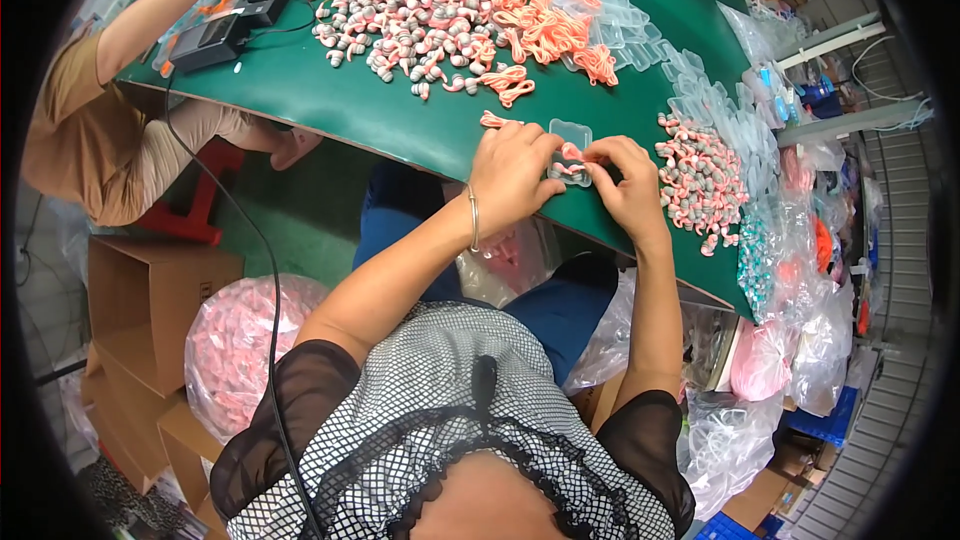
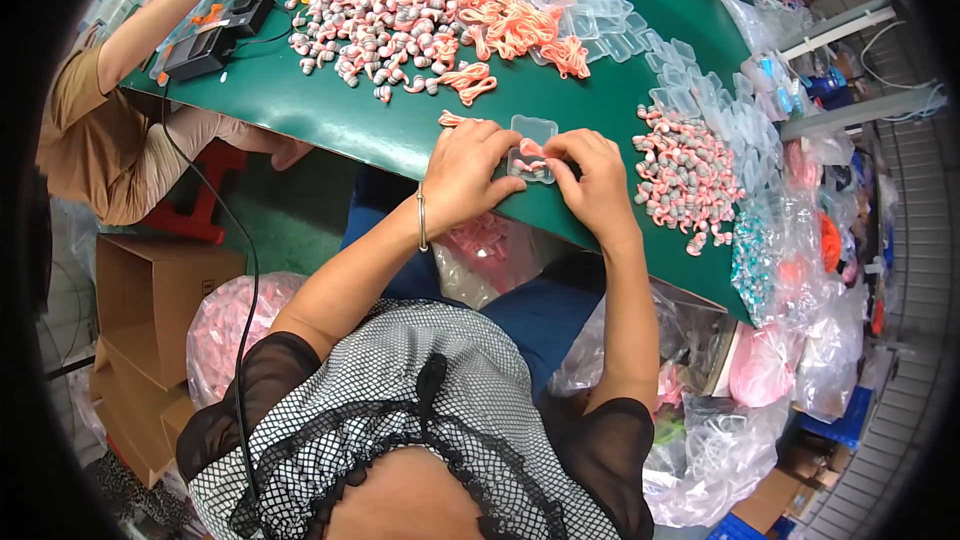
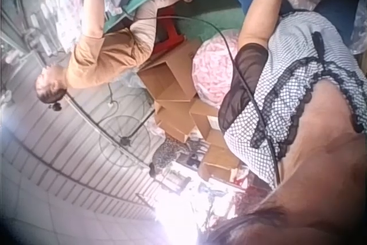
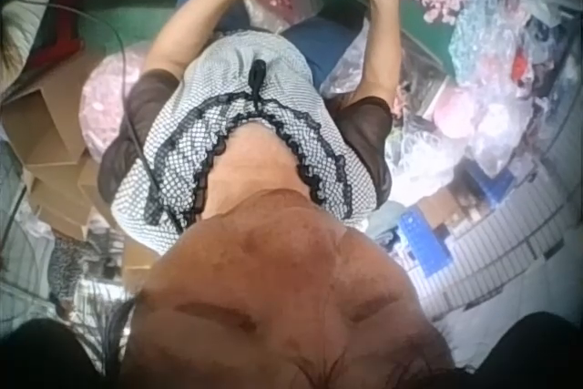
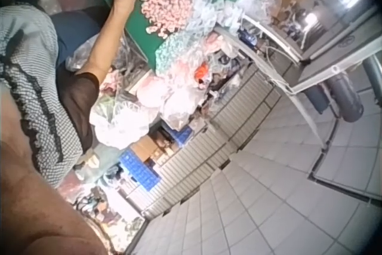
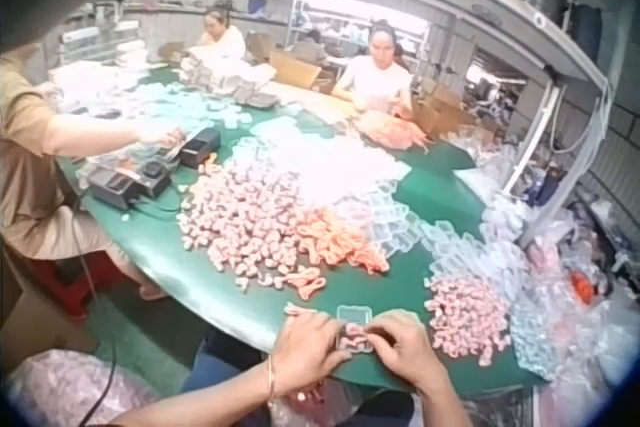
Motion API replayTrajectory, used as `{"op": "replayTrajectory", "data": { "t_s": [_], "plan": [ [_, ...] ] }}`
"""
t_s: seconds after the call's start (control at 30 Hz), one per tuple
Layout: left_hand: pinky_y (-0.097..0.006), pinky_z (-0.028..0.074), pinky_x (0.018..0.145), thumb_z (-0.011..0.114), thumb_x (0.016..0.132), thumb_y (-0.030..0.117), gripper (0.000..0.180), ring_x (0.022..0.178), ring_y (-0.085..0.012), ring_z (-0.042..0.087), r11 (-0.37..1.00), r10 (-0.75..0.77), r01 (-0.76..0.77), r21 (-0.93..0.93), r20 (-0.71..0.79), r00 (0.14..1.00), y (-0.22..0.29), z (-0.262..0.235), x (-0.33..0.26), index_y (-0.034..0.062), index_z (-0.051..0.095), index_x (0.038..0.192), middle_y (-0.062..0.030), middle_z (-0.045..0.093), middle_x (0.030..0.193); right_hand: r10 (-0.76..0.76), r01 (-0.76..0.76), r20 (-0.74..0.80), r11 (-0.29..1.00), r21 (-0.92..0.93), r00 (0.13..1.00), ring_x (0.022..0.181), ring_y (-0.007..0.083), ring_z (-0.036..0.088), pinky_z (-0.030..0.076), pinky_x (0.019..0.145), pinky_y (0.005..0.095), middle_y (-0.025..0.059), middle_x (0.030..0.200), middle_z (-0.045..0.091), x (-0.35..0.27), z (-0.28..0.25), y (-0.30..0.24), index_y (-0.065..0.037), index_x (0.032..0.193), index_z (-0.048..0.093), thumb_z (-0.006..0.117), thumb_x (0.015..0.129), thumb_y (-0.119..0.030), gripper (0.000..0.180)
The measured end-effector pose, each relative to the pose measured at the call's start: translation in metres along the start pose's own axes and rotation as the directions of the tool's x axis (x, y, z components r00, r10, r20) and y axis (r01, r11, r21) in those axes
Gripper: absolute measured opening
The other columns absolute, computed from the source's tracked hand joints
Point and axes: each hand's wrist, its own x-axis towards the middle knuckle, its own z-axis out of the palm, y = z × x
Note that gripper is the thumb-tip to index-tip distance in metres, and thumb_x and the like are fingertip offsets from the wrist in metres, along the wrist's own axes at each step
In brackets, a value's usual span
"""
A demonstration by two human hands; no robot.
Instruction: Packaging small items into clear plastic containers at a workstation.
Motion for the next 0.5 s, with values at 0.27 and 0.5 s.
{"op": "replayTrajectory", "data": {
  "t_s": [0.27, 0.5],
  "plan": [
    [-0.040, 0.041, 0.082, 0.083, 0.071, 0.024, 0.044, 0.094, -0.0270, 0.057, 1.000, 0.006, -0.006, -0.004, 0.008, 1.000, 0.002, -0.003, 0.001, 0.0120, 0.065, 0.109, -0.0046, 0.061, 0.093, -0.198, 0.219, 0.113, 0.952, -0.213, 0.974, 0.092, 0.0257, 0.061, 0.044, 0.083, 0.0384, 0.0054, 0.094, 0.064, 0.002, -0.005, 0.003, -0.009, 0.094, 0.070, 0.069, 0.078, -0.004, 0.016],
    [-0.041, 0.041, 0.082, 0.082, 0.071, 0.024, 0.046, 0.095, -0.0264, 0.057, 1.000, 0.012, -0.012, 0.007, -0.011, 1.000, 0.002, -0.001, -0.002, 0.0114, 0.064, 0.111, -0.0037, 0.062, 0.094, -0.024, 0.026, 0.013, 0.981, -0.191, 1.000, 0.092, 0.0296, 0.061, 0.047, 0.080, 0.0388, 0.0114, 0.101, 0.064, 0.013, 0.003, 0.016, -0.005, 0.109, 0.066, 0.068, 0.082, -0.003, 0.027]
  ]
}}
